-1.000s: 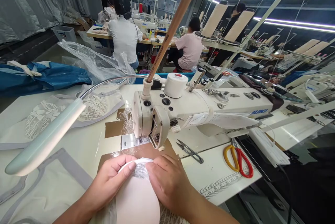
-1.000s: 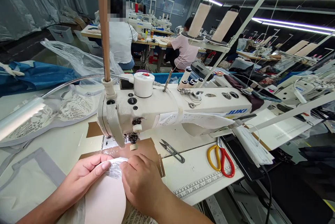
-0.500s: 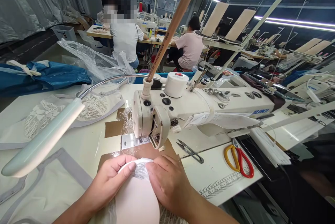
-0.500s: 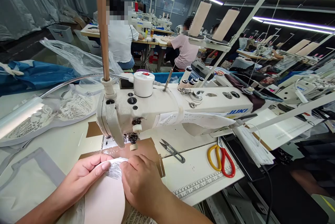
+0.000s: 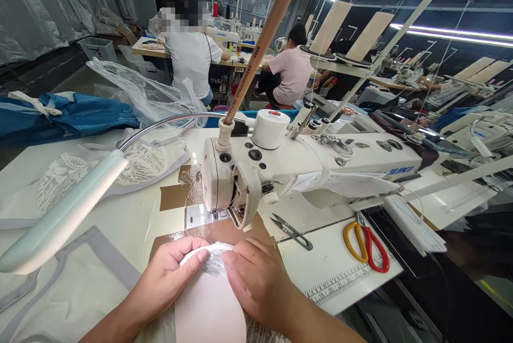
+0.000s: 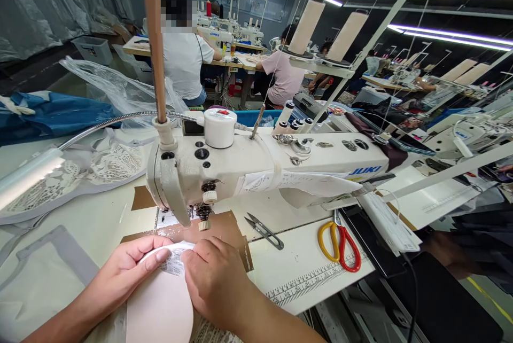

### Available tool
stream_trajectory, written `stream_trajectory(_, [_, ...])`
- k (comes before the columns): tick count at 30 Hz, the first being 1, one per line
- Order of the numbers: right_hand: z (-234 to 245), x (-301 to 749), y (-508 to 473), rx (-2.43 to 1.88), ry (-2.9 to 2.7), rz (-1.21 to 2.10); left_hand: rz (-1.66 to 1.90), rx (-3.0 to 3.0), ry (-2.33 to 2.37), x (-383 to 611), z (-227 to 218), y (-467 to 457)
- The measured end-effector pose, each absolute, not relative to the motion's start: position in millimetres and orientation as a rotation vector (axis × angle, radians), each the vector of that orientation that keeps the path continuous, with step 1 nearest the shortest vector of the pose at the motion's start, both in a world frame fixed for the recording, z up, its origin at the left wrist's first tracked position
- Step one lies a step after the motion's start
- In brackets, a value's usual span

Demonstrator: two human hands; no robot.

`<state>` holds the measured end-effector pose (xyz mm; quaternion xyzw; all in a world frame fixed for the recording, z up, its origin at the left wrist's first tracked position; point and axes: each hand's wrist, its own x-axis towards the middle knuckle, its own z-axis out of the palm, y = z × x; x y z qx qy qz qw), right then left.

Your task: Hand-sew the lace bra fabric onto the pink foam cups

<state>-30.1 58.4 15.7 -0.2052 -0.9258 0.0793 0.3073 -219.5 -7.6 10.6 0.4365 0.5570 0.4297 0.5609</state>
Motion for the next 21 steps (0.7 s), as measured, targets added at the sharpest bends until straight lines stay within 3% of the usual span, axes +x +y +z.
stream_trajectory(21, [15.9, -30.1, 57.1, -0.596, -2.439, 0.231, 0.98, 1.028, 1.36, -220.4, 7.3, -9.2])
